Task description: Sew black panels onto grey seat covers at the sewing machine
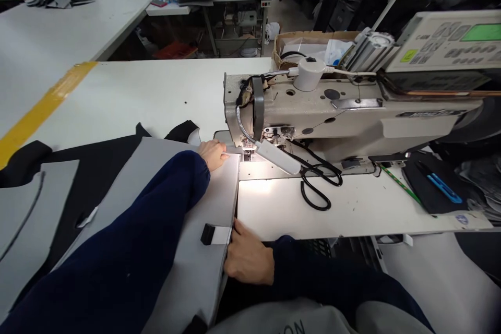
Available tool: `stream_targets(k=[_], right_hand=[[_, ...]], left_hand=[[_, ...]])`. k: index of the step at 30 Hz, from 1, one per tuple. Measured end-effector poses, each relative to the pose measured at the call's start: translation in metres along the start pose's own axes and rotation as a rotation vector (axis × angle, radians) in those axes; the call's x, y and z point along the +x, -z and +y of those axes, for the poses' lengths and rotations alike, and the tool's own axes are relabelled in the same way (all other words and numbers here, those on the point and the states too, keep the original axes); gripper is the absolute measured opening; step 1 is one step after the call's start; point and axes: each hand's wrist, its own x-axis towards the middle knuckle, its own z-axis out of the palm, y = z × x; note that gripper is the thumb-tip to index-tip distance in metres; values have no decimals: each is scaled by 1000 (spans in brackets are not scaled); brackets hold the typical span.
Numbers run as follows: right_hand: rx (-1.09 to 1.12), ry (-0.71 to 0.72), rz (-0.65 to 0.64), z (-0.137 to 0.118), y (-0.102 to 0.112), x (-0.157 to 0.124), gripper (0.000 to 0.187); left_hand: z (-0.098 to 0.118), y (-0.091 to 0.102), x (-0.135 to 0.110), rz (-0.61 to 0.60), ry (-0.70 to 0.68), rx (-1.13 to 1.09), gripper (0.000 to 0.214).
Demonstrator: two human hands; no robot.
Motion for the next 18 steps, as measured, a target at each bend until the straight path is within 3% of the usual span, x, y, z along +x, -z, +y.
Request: stream_targets(k=[11,18], right_hand=[[50,-13,-79,5,-9,-14,21],[21,-29,-148,15,-6,-33,31]], left_hand=[[3,-13,2,65,40,-329,27],[25,-12,11,95,79,-300,31]])
